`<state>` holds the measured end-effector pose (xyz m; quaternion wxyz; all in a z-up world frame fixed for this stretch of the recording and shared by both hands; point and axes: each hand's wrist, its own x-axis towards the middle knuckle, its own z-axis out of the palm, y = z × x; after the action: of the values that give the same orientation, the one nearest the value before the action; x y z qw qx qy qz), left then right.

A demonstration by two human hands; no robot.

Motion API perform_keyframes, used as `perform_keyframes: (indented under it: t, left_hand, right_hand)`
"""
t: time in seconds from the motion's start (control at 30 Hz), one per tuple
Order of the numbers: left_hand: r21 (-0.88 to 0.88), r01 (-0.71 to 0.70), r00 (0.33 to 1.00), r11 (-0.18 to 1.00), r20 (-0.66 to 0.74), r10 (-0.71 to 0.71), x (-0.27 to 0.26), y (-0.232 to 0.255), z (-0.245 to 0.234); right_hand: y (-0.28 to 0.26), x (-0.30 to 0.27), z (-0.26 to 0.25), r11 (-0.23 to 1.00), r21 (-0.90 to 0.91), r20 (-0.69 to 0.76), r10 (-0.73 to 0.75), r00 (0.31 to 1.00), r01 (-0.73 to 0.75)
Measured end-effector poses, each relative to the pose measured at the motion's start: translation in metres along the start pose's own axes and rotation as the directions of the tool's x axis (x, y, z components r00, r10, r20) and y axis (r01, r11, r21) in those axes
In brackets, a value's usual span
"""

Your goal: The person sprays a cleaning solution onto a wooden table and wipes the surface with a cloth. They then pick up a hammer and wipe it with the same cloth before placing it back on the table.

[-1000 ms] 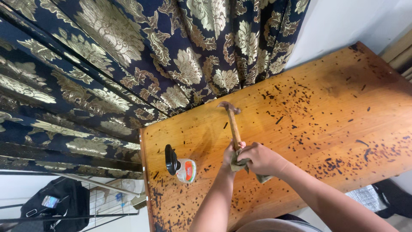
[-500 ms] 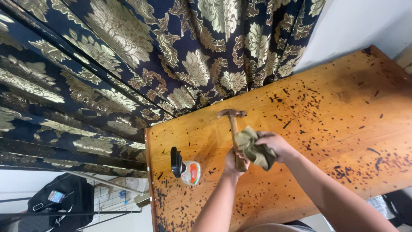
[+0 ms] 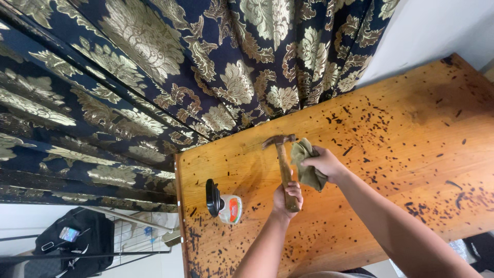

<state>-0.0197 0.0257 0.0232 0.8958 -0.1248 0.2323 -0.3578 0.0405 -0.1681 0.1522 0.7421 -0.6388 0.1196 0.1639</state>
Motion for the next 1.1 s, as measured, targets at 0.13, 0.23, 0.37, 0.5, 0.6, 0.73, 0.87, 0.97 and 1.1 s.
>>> perform_keyframes:
  t: [0.13, 0.23, 0.37, 0.5, 0.6, 0.73, 0.87, 0.97, 1.1]
  left_hand:
    - [0.003, 0.036, 0.999, 0.999, 0.026, -0.036, -0.002, 0.001, -0.003]
    - [0.009, -0.02, 0.999, 1.0, -0.05, 0.02, -0.013, -0.009, 0.01]
    - [0.211, -0.104, 0.968, 0.972, -0.203, 0.147, -0.014, -0.012, 0.016]
    - [0.266, -0.017, 0.963, 0.964, -0.256, 0.088, -0.017, -0.007, 0.009]
    - [0.279, -0.039, 0.958, 0.959, -0.262, 0.116, -0.021, -0.006, 0.011]
    - [0.333, -0.06, 0.961, 0.941, -0.234, 0.145, -0.026, -0.007, 0.014]
    - [0.376, -0.122, 0.941, 0.919, -0.252, 0.228, -0.031, -0.011, 0.02]
    - [0.372, -0.095, 0.935, 0.923, -0.285, 0.211, -0.031, -0.011, 0.023]
    - [0.47, -0.076, 0.922, 0.879, -0.302, 0.242, -0.035, -0.008, 0.022]
  right_hand:
    - [0.007, 0.022, 0.005, 0.947, -0.32, -0.105, -0.041, 0.994, 0.005]
    - [0.0, 0.037, 0.016, 0.822, -0.569, -0.122, -0.09, 0.989, 0.004]
    - [-0.013, 0.055, 0.045, 0.693, -0.704, -0.099, 0.118, 0.988, -0.153]
    - [-0.001, 0.064, 0.074, 0.445, -0.895, -0.035, 0.02, 0.999, -0.04]
    - [0.01, 0.069, 0.089, 0.305, -0.952, 0.028, -0.019, 0.999, 0.033]
    - [0.034, 0.068, 0.088, 0.194, -0.965, 0.157, -0.12, 0.98, 0.178]
    - [0.047, 0.066, 0.075, 0.138, -0.962, 0.216, -0.138, 0.967, 0.235]
    - [0.048, 0.065, 0.067, 0.134, -0.967, 0.201, -0.132, 0.971, 0.218]
    - [0.035, 0.083, 0.074, 0.095, -0.982, 0.157, -0.077, 0.985, 0.164]
